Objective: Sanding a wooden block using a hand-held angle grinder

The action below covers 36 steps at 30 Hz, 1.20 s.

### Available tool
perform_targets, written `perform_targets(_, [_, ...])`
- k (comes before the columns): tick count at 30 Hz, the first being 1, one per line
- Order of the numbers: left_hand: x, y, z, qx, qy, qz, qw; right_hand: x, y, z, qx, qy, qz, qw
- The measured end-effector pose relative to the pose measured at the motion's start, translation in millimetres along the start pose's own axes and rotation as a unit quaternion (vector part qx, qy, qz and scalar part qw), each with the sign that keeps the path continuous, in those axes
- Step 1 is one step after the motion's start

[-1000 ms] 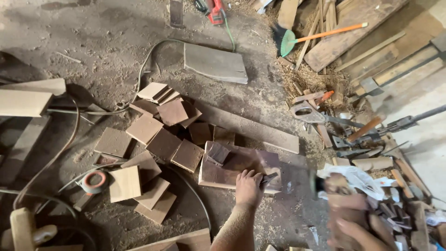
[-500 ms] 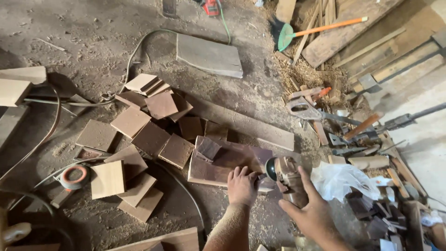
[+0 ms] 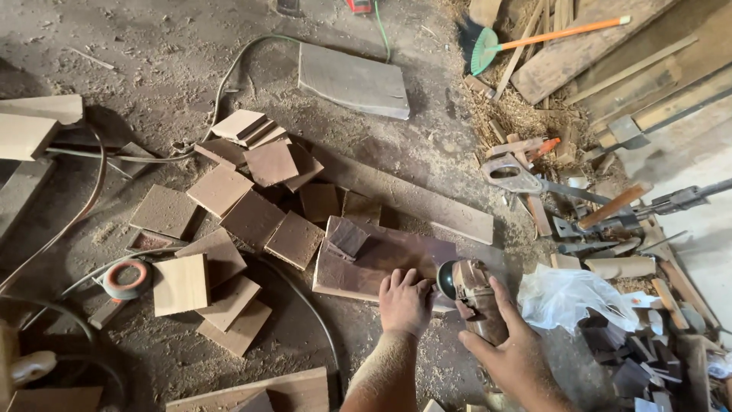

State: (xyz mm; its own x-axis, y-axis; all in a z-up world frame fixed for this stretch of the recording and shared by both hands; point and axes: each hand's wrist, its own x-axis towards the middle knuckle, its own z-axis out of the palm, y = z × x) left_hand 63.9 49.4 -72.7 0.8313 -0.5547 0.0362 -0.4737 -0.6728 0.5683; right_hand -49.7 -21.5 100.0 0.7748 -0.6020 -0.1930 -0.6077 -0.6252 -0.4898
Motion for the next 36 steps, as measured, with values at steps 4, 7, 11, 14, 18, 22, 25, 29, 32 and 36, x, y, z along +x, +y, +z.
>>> perform_targets(4, [-1.9, -0.5, 2.5, -0.011, 0.037, 0.005, 0.999, -1.0, 5.9, 3.2, 0.01, 0.001, -0.053, 0.999])
perform_targets(7, [-3.0, 0.0, 2.6, -0.018, 0.067, 0.011, 0.998, 0.7, 3.6, 1.3, 0.0, 0.001, -0.027, 1.0])
perform_targets(11, [-1.9, 0.2, 3.4, -0.002, 0.055, 0.021, 0.998, 4.1, -1.8, -3.1, -0.025, 0.0, 0.015, 1.0])
perform_targets(14, [-0.2, 1.2, 0.0, -0.007, 0.039, 0.023, 0.999, 11.0, -0.3, -6.2, -0.023, 0.002, 0.047, 0.999])
perform_targets(18, [-0.7, 1.4, -1.5, -0.008, 0.06, 0.033, 0.998, 16.6, -0.1, -11.5, -0.038, 0.002, 0.06, 0.997])
perform_targets(22, [0.1, 2.0, -2.6, -0.01, 0.043, 0.028, 0.999, 18.1, -4.5, -14.0, -0.036, 0.0, 0.094, 0.995])
perform_targets(25, [0.6, 2.8, -3.3, -0.009, 0.027, 0.019, 0.999, 14.8, -3.7, -9.8, -0.031, -0.03, 0.07, 0.997])
perform_targets(29, [1.1, 1.3, 2.0, 0.004, 0.017, 0.022, 1.0, 10.1, -8.2, -0.5, -0.013, -0.034, 0.031, 0.999])
perform_targets(32, [2.6, 0.8, 2.6, -0.003, 0.029, 0.021, 0.999, 12.6, -3.7, 1.5, -0.033, -0.013, 0.001, 0.999])
perform_targets(36, [1.9, 1.7, -4.5, 0.005, 0.018, 0.031, 0.999, 15.6, -11.6, -7.9, -0.039, -0.026, 0.064, 0.997])
